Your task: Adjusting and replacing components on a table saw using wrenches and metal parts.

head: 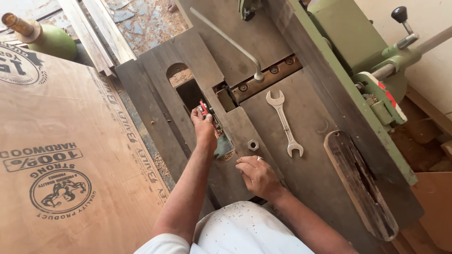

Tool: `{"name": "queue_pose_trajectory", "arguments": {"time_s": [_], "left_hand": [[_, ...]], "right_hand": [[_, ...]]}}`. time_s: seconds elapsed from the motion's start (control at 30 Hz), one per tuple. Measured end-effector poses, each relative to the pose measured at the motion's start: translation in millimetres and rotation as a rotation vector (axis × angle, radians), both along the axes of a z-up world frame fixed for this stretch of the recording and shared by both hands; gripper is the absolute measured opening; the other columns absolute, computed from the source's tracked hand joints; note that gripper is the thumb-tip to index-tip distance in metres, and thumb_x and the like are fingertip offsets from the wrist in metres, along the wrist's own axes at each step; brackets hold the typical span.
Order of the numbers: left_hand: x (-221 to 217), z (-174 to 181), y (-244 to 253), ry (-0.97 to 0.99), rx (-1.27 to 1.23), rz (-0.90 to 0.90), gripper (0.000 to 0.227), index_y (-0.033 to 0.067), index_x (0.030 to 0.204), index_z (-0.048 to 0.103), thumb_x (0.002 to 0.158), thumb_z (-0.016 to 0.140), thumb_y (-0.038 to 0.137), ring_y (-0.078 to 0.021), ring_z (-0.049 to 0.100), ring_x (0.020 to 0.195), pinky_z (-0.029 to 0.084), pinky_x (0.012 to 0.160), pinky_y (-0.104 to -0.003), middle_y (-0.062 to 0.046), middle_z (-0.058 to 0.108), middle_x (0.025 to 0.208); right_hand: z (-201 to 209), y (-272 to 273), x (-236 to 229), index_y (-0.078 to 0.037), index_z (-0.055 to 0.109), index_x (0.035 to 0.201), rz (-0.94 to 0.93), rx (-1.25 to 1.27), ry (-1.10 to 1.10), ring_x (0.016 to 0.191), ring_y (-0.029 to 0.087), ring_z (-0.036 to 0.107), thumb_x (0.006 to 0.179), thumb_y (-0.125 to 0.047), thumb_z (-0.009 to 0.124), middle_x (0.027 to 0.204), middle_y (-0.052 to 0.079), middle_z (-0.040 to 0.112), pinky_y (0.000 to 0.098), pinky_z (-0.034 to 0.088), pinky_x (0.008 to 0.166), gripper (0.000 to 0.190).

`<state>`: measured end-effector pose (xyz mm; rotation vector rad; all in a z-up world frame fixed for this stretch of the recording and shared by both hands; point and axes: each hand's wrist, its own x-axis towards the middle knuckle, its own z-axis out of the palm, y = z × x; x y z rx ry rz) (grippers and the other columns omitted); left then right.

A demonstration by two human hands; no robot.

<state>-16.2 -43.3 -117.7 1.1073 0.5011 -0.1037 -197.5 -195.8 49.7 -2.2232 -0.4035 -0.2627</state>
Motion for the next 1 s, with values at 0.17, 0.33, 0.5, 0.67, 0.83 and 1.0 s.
{"name": "queue_pose_trajectory", "arguments": {"time_s": [0.17, 0.33, 0.5, 0.67, 0.83, 1.0], "left_hand": [[6, -10, -11, -0.044, 0.170, 0.051, 0.052, 0.0059, 0.152, 0.028, 0.104, 0.047, 0.008, -0.0173, 0.046, 0.141, 0.037, 0.113, -0.031, -0.011, 0.044, 0.158], [23, -2, -24, 0.075, 0.401, 0.226, 0.044, -0.0007, 0.135, 0.049, 0.101, 0.064, 0.024, -0.0221, 0.060, 0.116, 0.047, 0.099, -0.034, -0.016, 0.062, 0.132], [32, 13, -26, 0.198, 0.452, 0.280, 0.047, -0.0022, 0.126, 0.056, 0.099, 0.068, 0.034, -0.0240, 0.063, 0.103, 0.051, 0.091, -0.038, -0.016, 0.067, 0.118], [9, -45, -25, 0.059, 0.610, 0.226, 0.051, -0.0025, 0.132, 0.054, 0.098, 0.067, 0.033, -0.0249, 0.062, 0.109, 0.049, 0.095, -0.040, -0.015, 0.061, 0.124], [-19, 14, -28, -0.053, 0.505, 0.111, 0.050, 0.0046, 0.146, 0.051, 0.100, 0.060, 0.022, -0.0238, 0.056, 0.114, 0.045, 0.100, -0.038, -0.012, 0.059, 0.126], [-23, 45, -20, -0.001, 0.278, 0.030, 0.050, 0.0151, 0.148, 0.052, 0.098, 0.059, 0.018, -0.0157, 0.059, 0.109, 0.046, 0.096, -0.031, -0.002, 0.065, 0.122]], "right_hand": [[-3, 1, 2, -0.005, 0.069, 0.101, -0.007, -0.050, -0.022, 0.093, 0.029, 0.067, 0.084, 0.000, 0.072, 0.107, 0.009, 0.070, 0.0402, 0.054, 0.084, 0.018], [-3, 2, 1, -0.004, 0.069, 0.102, -0.009, -0.068, -0.022, 0.093, 0.029, 0.067, 0.081, 0.000, 0.071, 0.108, 0.009, 0.070, 0.0401, 0.055, 0.084, 0.021], [-1, 4, 2, -0.004, 0.070, 0.101, -0.012, -0.053, -0.027, 0.092, 0.030, 0.067, 0.081, 0.001, 0.071, 0.107, 0.009, 0.070, 0.0398, 0.055, 0.083, 0.021], [3, 6, 4, -0.005, 0.070, 0.100, -0.023, -0.065, -0.044, 0.092, 0.030, 0.068, 0.083, 0.000, 0.071, 0.106, 0.009, 0.071, 0.0401, 0.055, 0.083, 0.018], [1, 4, 0, -0.005, 0.069, 0.100, 0.002, -0.075, -0.032, 0.094, 0.032, 0.068, 0.084, 0.000, 0.070, 0.106, 0.010, 0.070, 0.0410, 0.055, 0.086, 0.016], [-3, 7, 1, -0.006, 0.069, 0.100, -0.025, -0.062, -0.050, 0.095, 0.032, 0.068, 0.084, -0.001, 0.071, 0.107, 0.010, 0.071, 0.0407, 0.055, 0.085, 0.016]]}}
